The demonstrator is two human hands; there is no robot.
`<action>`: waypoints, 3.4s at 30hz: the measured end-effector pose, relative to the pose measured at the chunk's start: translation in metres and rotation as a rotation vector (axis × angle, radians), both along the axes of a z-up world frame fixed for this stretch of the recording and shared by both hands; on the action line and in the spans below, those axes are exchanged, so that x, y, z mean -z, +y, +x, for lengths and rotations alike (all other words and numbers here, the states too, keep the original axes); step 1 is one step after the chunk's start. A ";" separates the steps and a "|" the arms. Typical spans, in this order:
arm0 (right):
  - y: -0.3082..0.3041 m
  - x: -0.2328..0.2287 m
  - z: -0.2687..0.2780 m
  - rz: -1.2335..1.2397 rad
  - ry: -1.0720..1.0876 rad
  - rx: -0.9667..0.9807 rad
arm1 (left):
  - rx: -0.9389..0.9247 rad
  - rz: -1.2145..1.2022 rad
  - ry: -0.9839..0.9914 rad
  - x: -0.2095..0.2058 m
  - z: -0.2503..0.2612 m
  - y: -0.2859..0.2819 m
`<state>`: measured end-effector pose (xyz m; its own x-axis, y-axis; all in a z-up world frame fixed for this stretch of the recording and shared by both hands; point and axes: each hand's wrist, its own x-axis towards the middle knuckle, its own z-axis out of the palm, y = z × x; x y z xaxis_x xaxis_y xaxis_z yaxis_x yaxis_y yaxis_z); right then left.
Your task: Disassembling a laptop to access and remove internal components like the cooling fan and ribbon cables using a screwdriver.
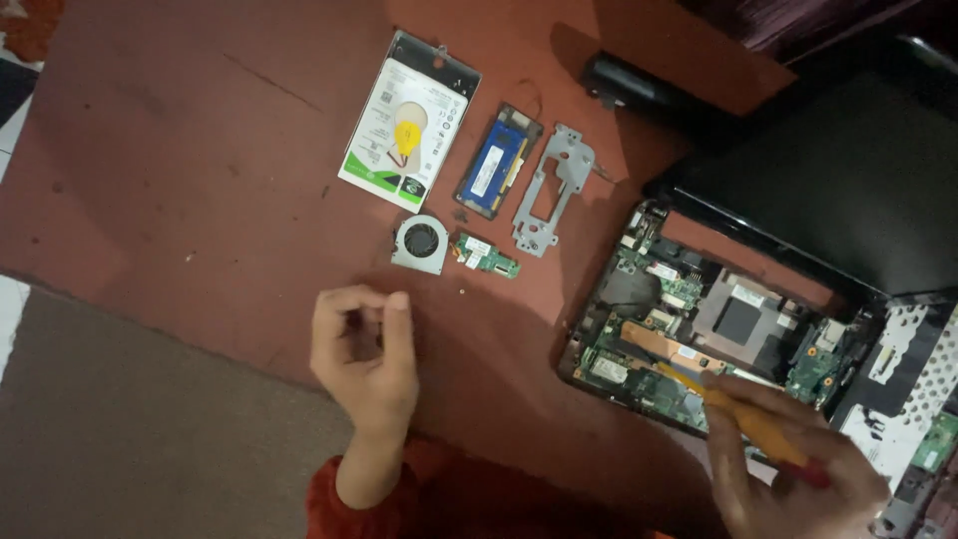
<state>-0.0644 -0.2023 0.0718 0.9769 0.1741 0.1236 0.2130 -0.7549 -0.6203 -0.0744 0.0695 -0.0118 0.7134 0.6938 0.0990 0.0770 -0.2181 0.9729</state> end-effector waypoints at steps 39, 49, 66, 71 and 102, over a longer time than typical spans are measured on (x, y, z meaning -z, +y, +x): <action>0.037 0.027 -0.005 0.036 -0.300 0.176 | 0.068 0.423 -0.056 0.000 0.012 -0.009; 0.043 0.042 -0.015 -0.008 -0.420 0.296 | 0.531 0.680 -0.319 -0.028 0.043 -0.036; 0.026 0.049 0.015 -0.368 -0.592 -0.001 | 1.202 0.208 -0.372 -0.037 0.107 -0.065; 0.036 0.044 0.012 -0.419 -0.702 0.022 | 1.397 0.044 -0.326 -0.041 0.108 -0.056; 0.020 -0.051 0.035 0.116 0.044 -0.350 | 1.617 -0.094 -0.246 -0.043 0.104 -0.051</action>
